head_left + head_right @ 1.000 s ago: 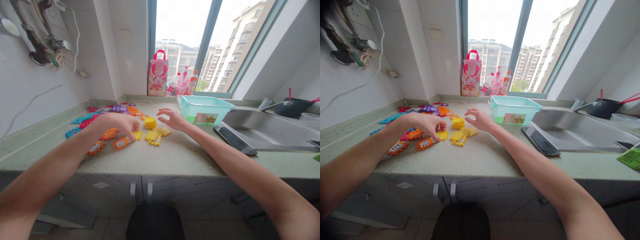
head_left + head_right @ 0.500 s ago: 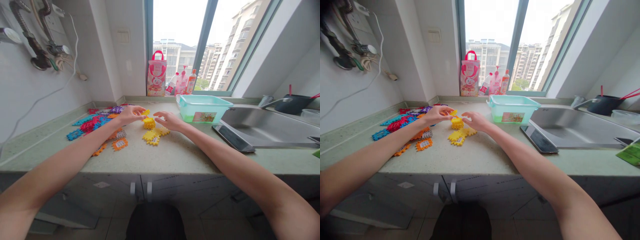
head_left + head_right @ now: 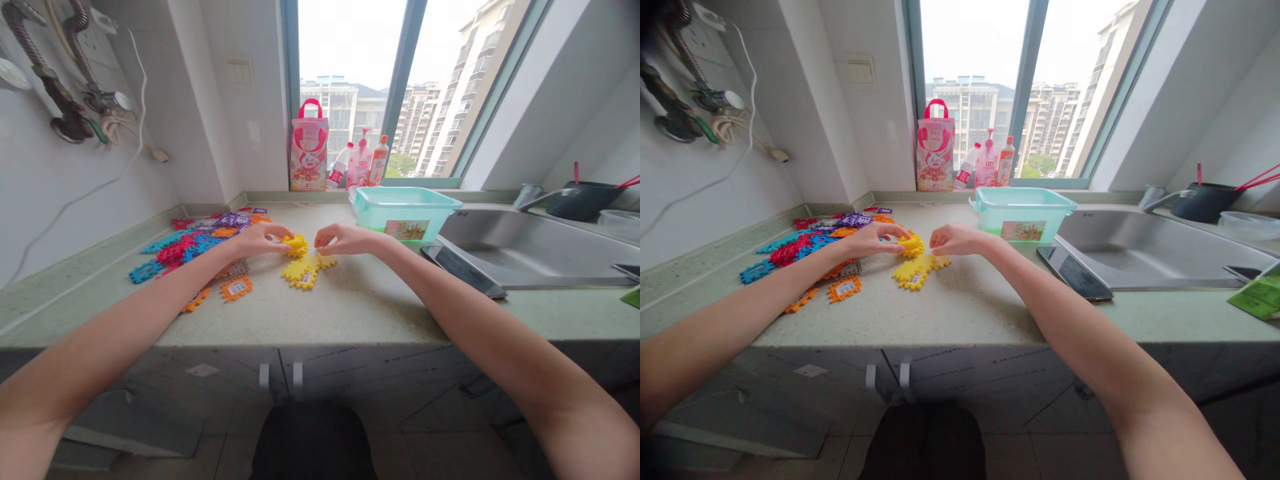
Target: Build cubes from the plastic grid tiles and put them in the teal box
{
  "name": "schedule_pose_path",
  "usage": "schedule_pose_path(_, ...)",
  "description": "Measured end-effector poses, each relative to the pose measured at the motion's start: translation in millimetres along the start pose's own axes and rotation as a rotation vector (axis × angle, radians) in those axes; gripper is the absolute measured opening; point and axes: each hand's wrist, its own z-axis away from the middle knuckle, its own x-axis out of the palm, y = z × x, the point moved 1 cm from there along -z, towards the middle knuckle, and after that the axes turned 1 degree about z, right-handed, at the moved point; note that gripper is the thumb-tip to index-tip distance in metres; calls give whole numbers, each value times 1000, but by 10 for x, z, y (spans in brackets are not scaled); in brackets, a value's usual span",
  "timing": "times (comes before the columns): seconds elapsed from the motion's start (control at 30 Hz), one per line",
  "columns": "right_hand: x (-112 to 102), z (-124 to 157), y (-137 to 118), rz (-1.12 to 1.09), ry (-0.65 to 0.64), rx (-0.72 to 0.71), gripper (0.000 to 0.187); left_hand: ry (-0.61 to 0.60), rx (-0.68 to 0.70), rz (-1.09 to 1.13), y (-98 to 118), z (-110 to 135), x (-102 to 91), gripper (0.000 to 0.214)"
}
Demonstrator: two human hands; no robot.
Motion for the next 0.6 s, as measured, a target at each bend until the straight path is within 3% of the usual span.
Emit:
schedule_pose_path(0.1,-78,48,8,-13,-131,-57,34,-21,29,19,0,8,33,61)
schedule_pose_path(0.2,-93,57,6,49,-167,-81,45,-27,40,13,-34,3,56,61)
schedule_pose_path(0.47,-51,57,-12,193,-119,-42,33,5,28,-26,-80,-2,90,55)
schedule_pose_path(0.6,-67,82,53,365,-37,77,31,-13,49,-4,-93,-11,126,55)
